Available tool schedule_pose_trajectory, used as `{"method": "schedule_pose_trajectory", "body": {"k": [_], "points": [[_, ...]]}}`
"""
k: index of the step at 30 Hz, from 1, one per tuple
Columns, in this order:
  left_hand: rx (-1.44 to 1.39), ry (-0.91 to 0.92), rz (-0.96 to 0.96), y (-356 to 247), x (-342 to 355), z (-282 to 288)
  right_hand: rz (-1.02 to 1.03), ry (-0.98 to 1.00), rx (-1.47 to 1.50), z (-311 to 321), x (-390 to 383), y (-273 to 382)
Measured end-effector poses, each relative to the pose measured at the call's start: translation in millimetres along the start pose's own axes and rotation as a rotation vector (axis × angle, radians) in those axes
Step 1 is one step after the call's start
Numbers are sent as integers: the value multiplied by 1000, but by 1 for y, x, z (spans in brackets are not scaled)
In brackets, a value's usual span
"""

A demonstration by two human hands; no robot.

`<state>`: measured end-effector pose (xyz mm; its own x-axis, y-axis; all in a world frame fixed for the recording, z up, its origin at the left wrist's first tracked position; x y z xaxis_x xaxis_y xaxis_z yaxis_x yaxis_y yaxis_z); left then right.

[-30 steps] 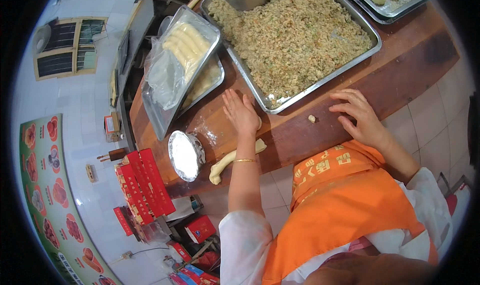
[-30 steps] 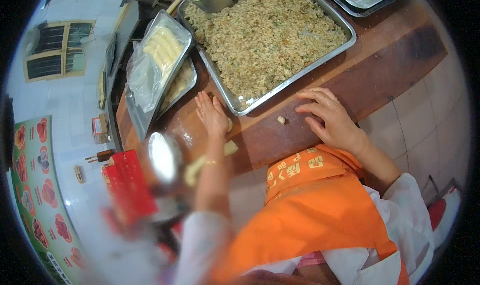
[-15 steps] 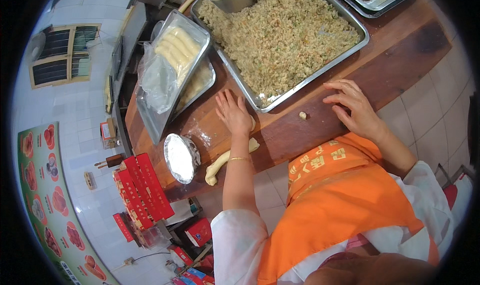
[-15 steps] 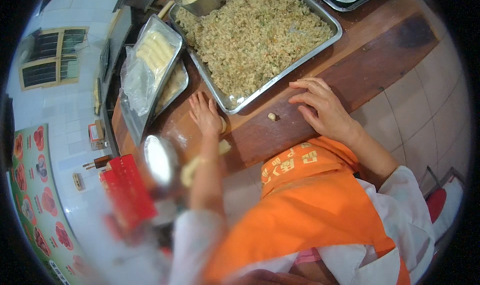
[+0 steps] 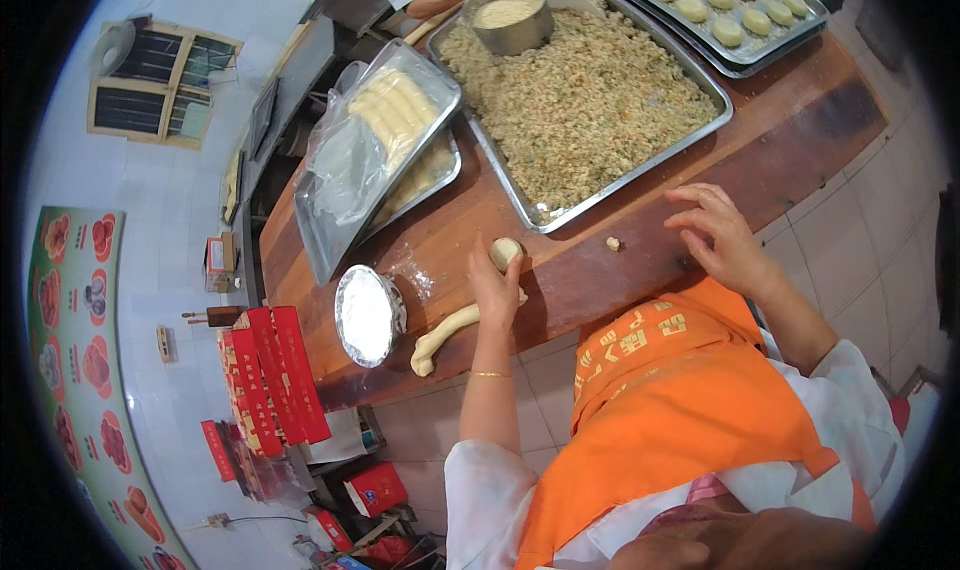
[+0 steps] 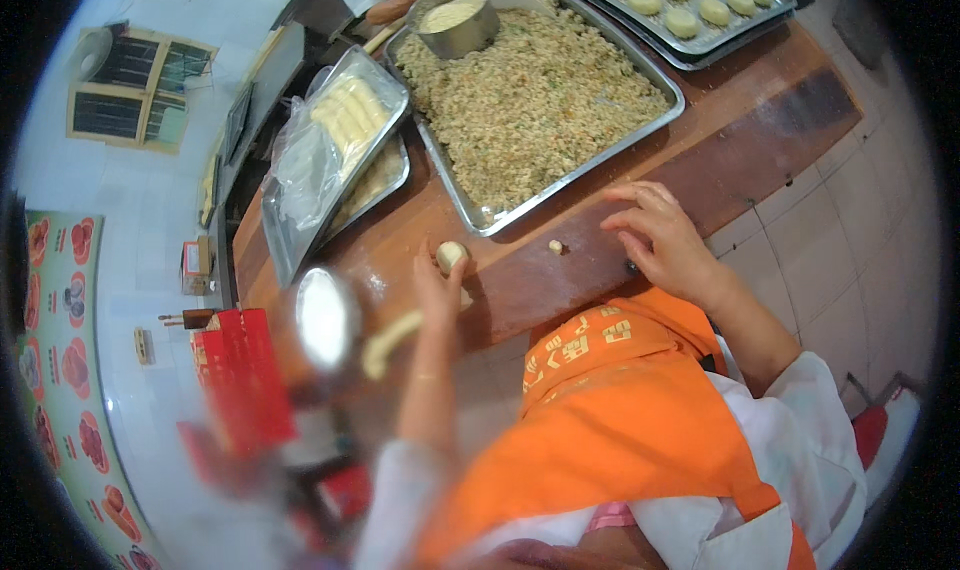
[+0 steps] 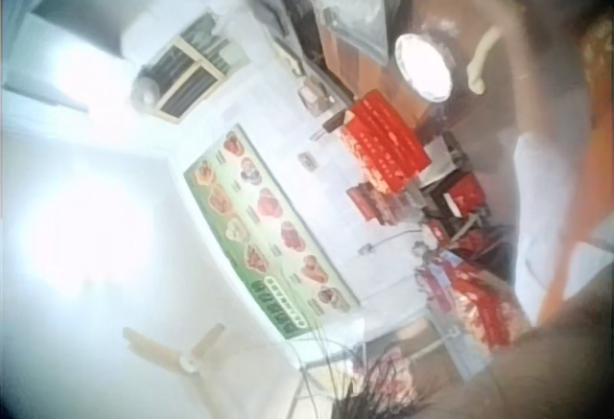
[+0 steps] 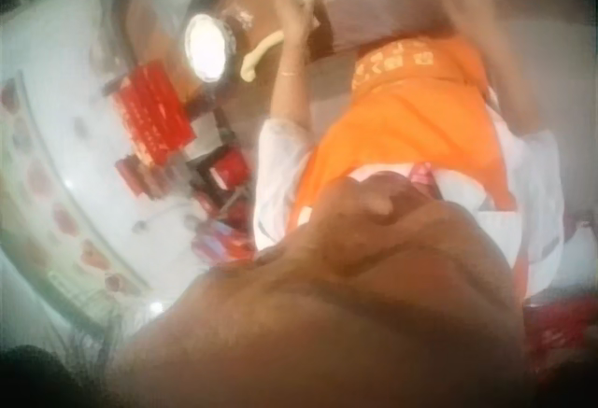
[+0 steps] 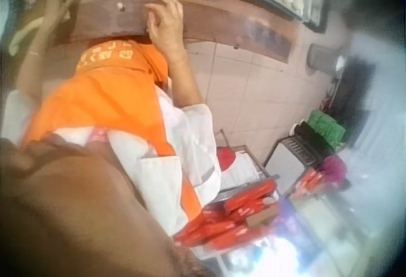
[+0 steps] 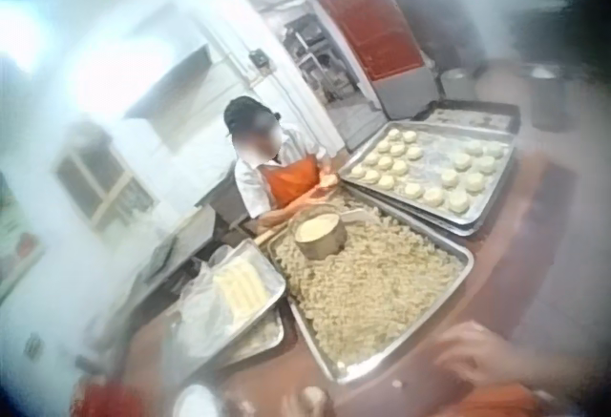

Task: The person pinches off pieces from a roll of dough, flattens them, scoops filling into the center by hand, seals the dough around the filling, and places the formed balls onto a metal tray.

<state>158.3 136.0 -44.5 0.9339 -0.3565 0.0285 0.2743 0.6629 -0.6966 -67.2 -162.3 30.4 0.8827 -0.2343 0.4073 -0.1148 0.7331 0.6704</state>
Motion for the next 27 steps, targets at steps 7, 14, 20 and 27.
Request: {"method": "schedule_pose_trajectory", "body": {"k": [7,14,20,27], "points": [[177,-77,-233,-3,-5,-11,163,76,76,-28,32,35],[-526,-3,192,21,11,-4,186,137,50,-37,33,46],[305,-130,-101,-1,55,-11,132,204,58,-48,21,37],[451,-22,-153,-7,67,-30,30,189,31,-38,13,22]]}}
Point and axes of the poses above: each hand's wrist, its own x-axis towards the middle knuckle, its own z-axis out of the back of the hand, y = z × x, the point moved 5 cm from there along x, towards the middle knuckle, and after that the axes turned 5 degrees about -x, right-handed, at the moved point
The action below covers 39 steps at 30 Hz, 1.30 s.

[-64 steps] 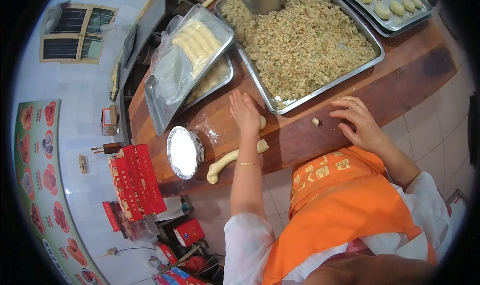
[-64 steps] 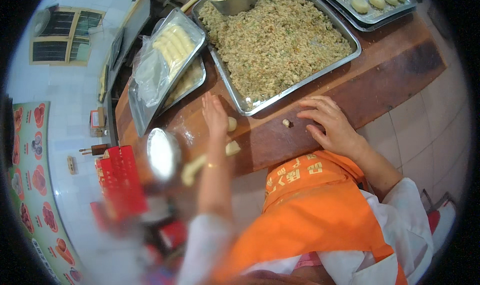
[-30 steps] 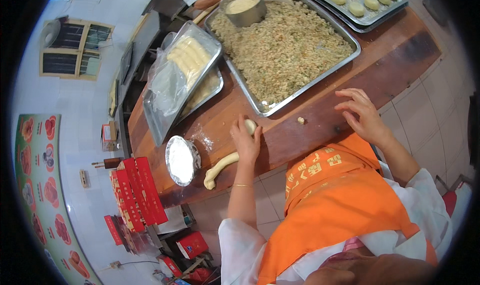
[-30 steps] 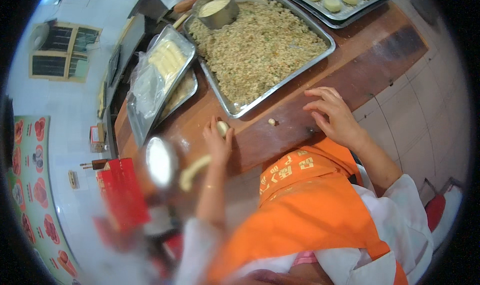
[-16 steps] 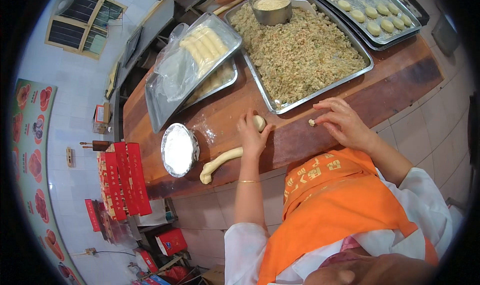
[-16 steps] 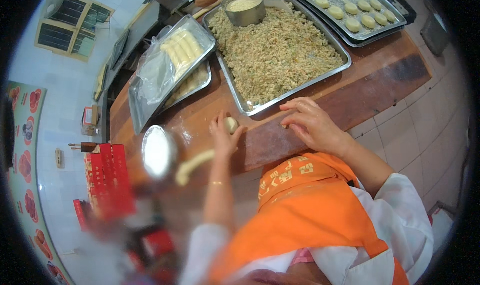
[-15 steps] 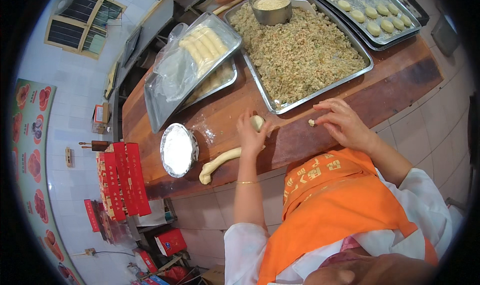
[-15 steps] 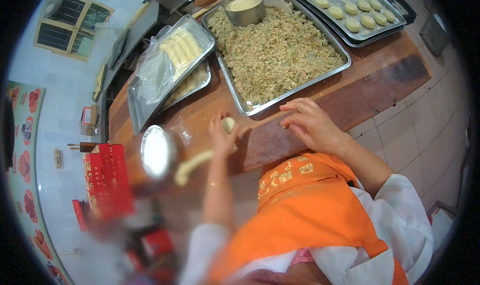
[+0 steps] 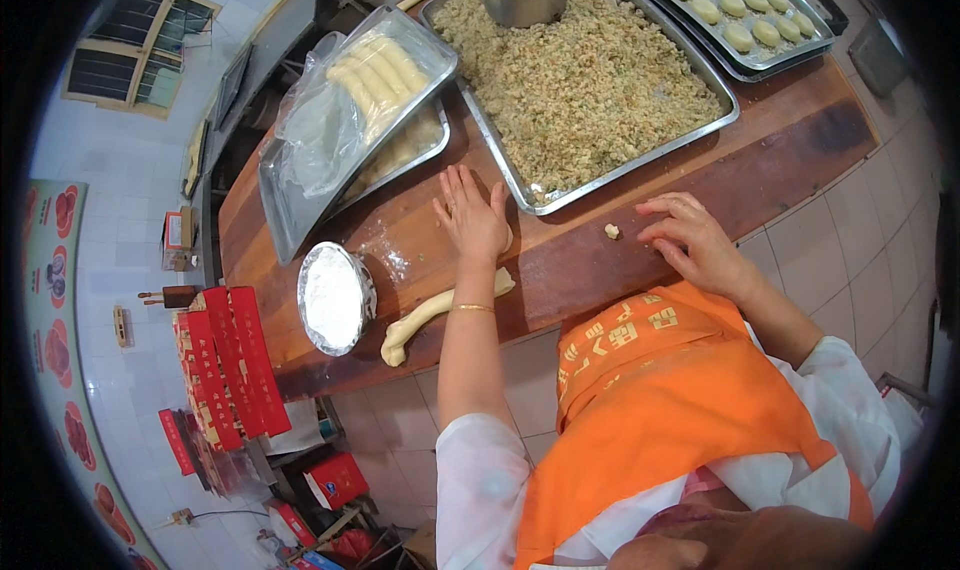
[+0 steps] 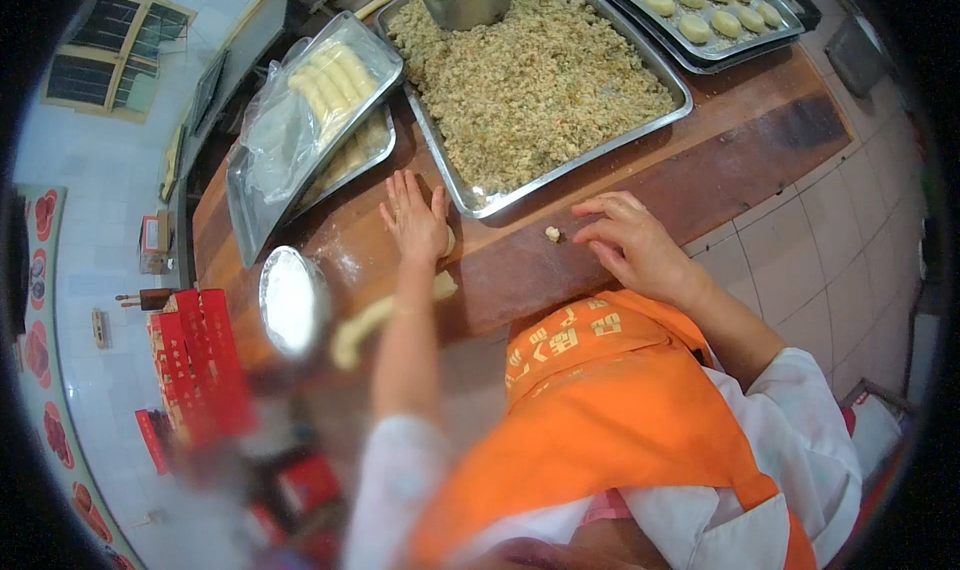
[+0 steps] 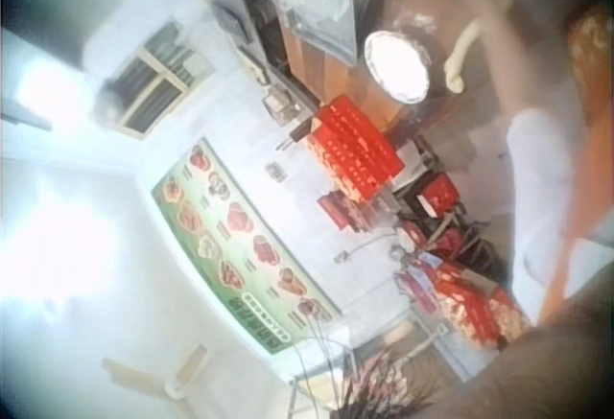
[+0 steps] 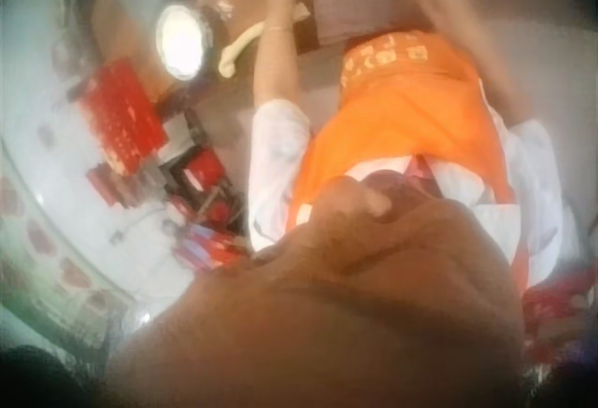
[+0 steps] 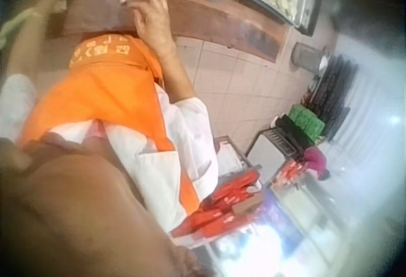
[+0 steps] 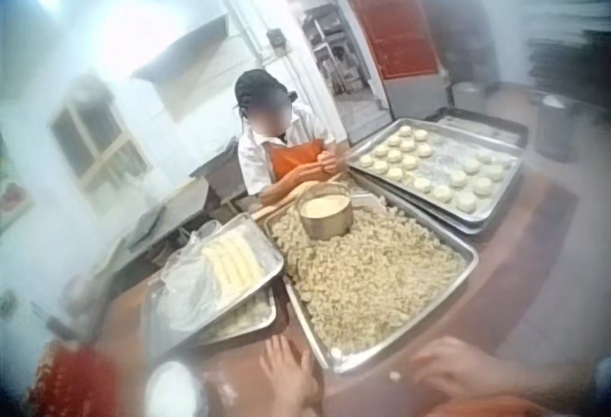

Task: The person pinches off pieces from a roll of dough, flattens them, scoops filling into the center by hand, seals the dough around the filling, and places the formed balls onto a metal tray.

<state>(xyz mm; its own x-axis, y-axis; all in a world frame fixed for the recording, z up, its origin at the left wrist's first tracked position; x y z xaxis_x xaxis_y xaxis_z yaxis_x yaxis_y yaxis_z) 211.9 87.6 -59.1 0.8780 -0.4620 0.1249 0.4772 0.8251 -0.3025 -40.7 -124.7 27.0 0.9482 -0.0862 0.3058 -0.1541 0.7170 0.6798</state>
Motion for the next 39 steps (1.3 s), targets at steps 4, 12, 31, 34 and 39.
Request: {"method": "schedule_pose_trajectory", "body": {"k": [4,12,31,34,39], "points": [[-126,-29,22,24,0,-2,57,-5,-3,-3,1,2],[-127,44,-91,-10,-68,23,22,15,24,-1,-1,-9],[-2105,311,256,-151,-59,41,341,39,-155,15,90,30],[-1983,311,153,-175,-40,39,266,8,27,46,98,-2],[-1718,142,79,-172,-28,45,-56,-208,-28,121,121,-125]]}}
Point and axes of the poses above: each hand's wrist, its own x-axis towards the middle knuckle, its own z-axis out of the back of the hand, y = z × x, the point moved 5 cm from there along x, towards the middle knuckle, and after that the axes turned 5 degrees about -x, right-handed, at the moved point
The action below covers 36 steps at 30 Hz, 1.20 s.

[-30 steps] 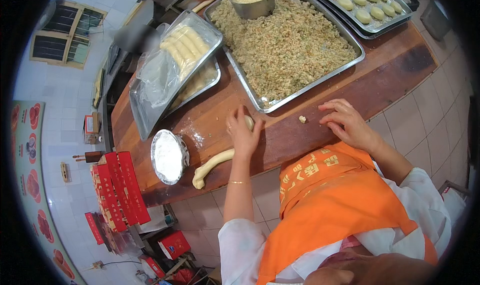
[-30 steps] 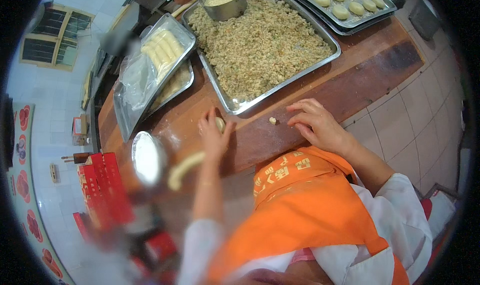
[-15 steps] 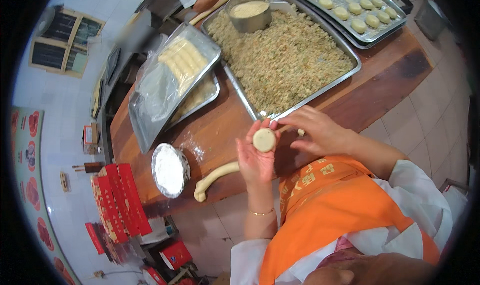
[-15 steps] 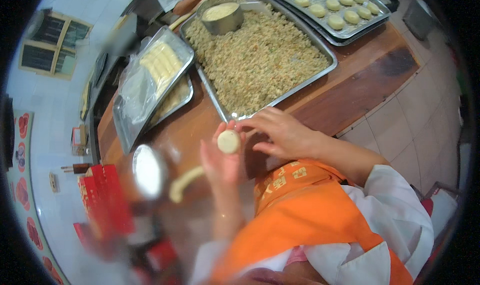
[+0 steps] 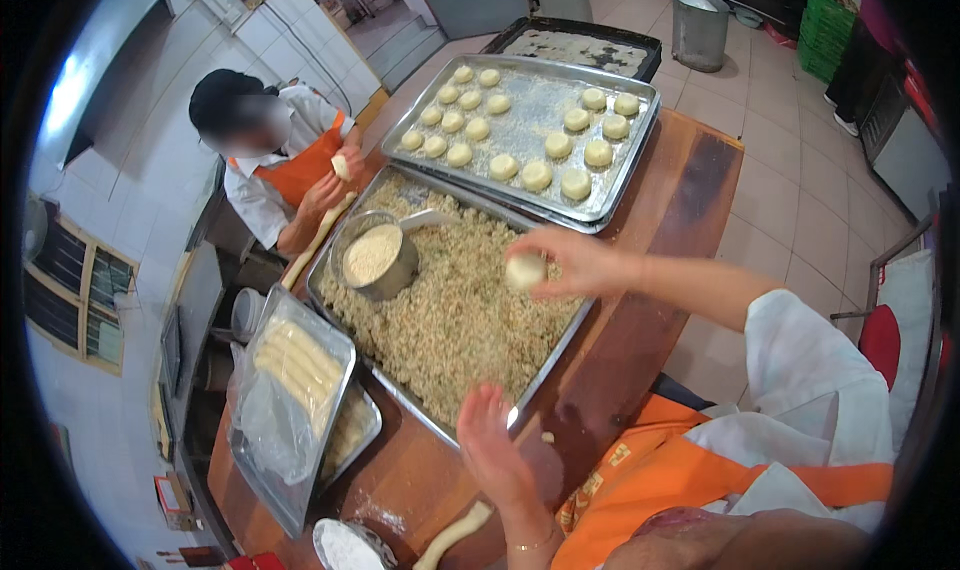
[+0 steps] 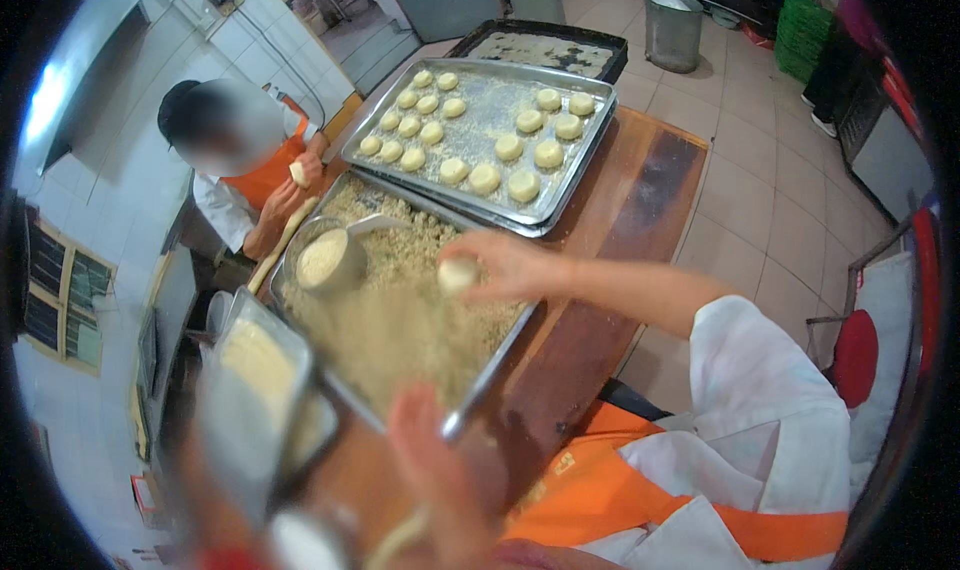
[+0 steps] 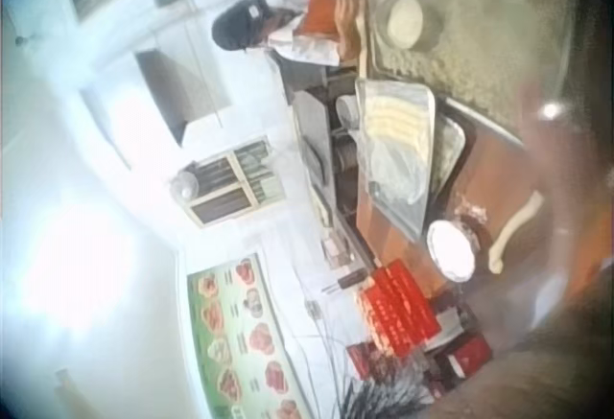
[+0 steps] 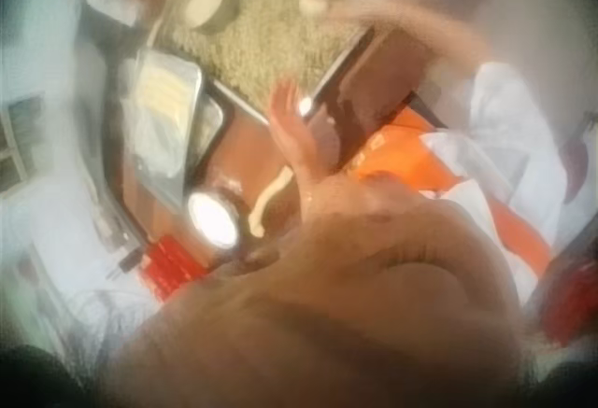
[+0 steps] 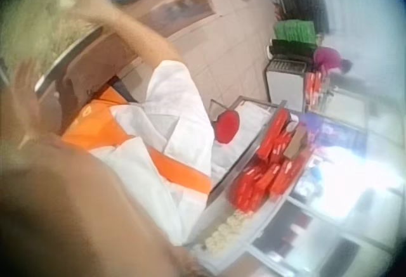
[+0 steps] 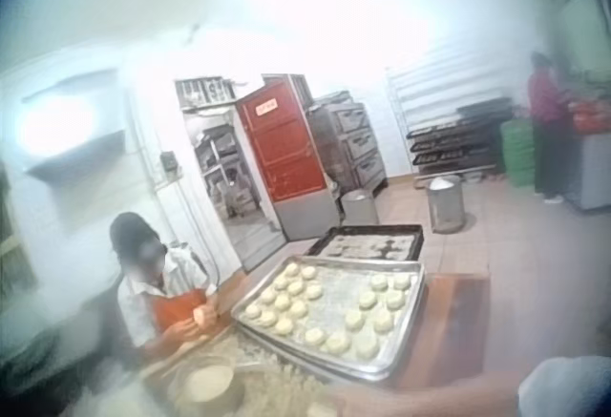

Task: The person pinches off pieces from a roll of dough, flattens them, scoops filling into the center by hand, seals the dough around the filling, and places the formed balls onto a metal tray.

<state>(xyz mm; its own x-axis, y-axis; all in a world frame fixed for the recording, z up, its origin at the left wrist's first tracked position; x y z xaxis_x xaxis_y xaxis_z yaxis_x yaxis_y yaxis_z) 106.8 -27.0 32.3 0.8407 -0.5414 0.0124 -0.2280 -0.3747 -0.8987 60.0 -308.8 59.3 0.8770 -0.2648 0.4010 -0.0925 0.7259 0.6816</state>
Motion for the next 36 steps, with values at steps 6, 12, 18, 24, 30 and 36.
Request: {"method": "schedule_pose_trajectory", "body": {"k": [6,12,18,24,30,36], "points": [[369,-262,-118,1,-6,31,-347,-159,-379,91,77,-162],[22,-256,-126,31,8,87,-424,-110,-489,103,120,-233],[195,-241,-56,42,6,98,-414,40,-526,78,144,-252],[295,-243,-32,35,5,78,-243,-360,-465,105,139,-219],[390,-325,-94,15,-19,75,-323,-609,522,127,116,-146],[571,-425,-106,-16,-64,98,-122,-72,206,4,38,7]]}}
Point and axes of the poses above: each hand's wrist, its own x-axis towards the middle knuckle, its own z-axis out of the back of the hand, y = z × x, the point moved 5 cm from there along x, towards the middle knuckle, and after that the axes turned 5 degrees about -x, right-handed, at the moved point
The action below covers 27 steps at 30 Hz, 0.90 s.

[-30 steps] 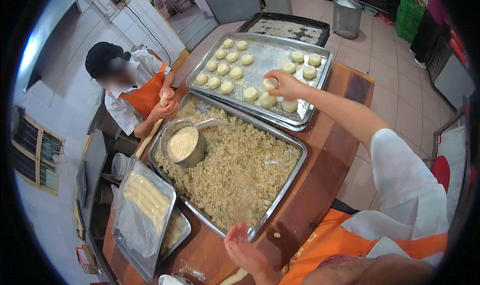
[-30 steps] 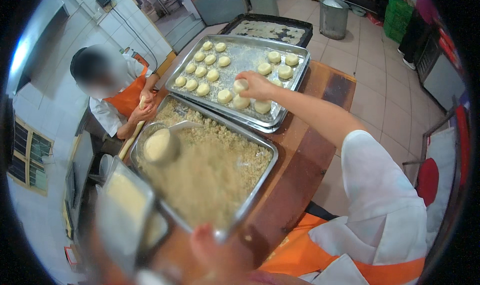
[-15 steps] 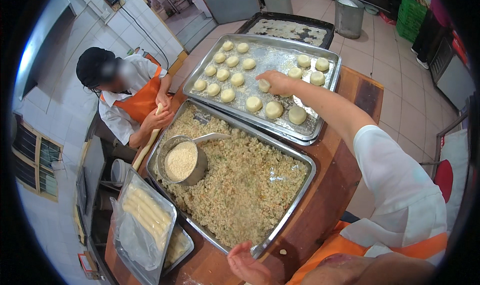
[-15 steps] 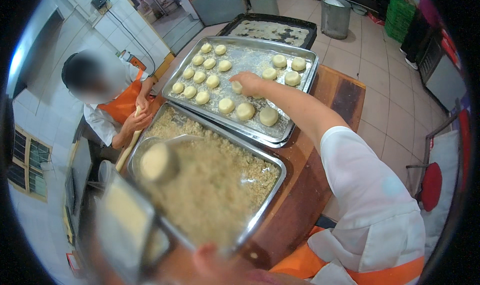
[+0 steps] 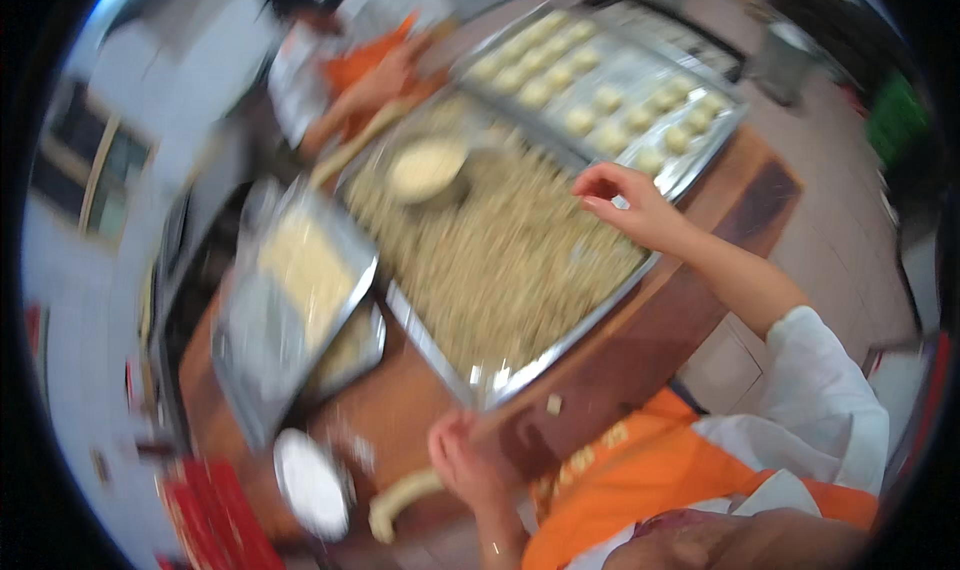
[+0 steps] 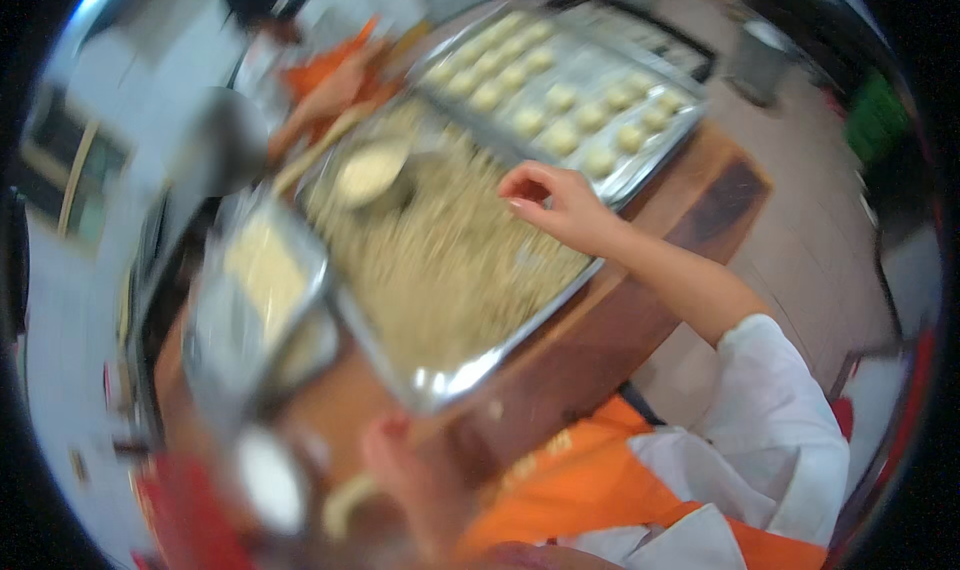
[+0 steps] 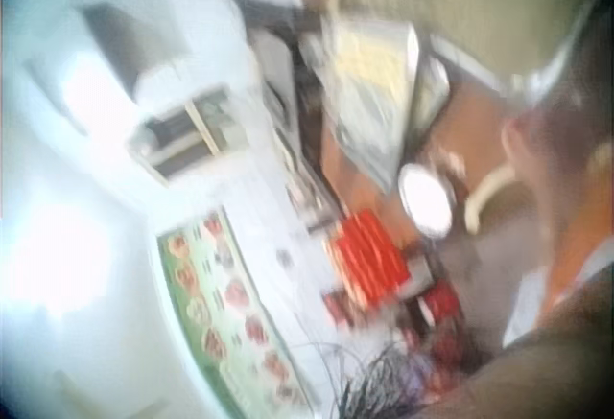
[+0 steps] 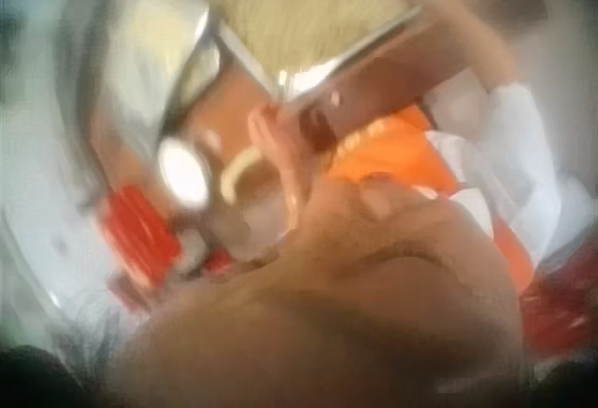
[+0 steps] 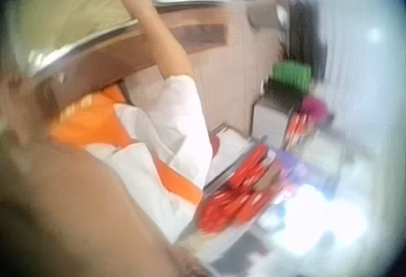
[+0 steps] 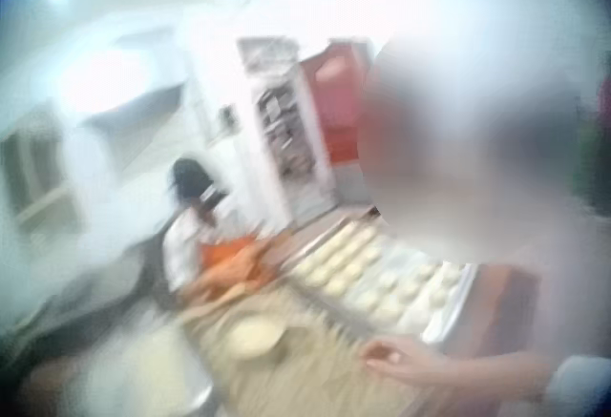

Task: The person pinches off pieces from a roll of dough, flattens them, scoops filling into the center by hand, seals the dough around the filling, and places the formed balls onto a metal tray.

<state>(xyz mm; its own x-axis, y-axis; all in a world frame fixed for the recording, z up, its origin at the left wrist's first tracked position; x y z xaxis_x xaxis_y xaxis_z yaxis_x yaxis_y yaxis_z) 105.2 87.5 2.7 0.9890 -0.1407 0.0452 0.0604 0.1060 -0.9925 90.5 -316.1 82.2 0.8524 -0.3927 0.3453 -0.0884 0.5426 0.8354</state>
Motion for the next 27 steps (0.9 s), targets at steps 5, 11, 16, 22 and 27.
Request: {"method": "schedule_pose_trajectory", "body": {"k": [5,11,16,22,27], "points": [[166,-167,-24,1,-17,81,149,372,-64,-143,-100,71],[1052,-173,-273,49,-35,220,471,612,-105,-274,-166,129],[1204,-125,-145,76,-29,284,730,588,-352,-358,-187,126],[932,-88,-185,69,-16,301,467,722,-390,-369,-189,137],[798,-1,-485,-8,-20,232,512,609,-410,-259,-170,157]]}}
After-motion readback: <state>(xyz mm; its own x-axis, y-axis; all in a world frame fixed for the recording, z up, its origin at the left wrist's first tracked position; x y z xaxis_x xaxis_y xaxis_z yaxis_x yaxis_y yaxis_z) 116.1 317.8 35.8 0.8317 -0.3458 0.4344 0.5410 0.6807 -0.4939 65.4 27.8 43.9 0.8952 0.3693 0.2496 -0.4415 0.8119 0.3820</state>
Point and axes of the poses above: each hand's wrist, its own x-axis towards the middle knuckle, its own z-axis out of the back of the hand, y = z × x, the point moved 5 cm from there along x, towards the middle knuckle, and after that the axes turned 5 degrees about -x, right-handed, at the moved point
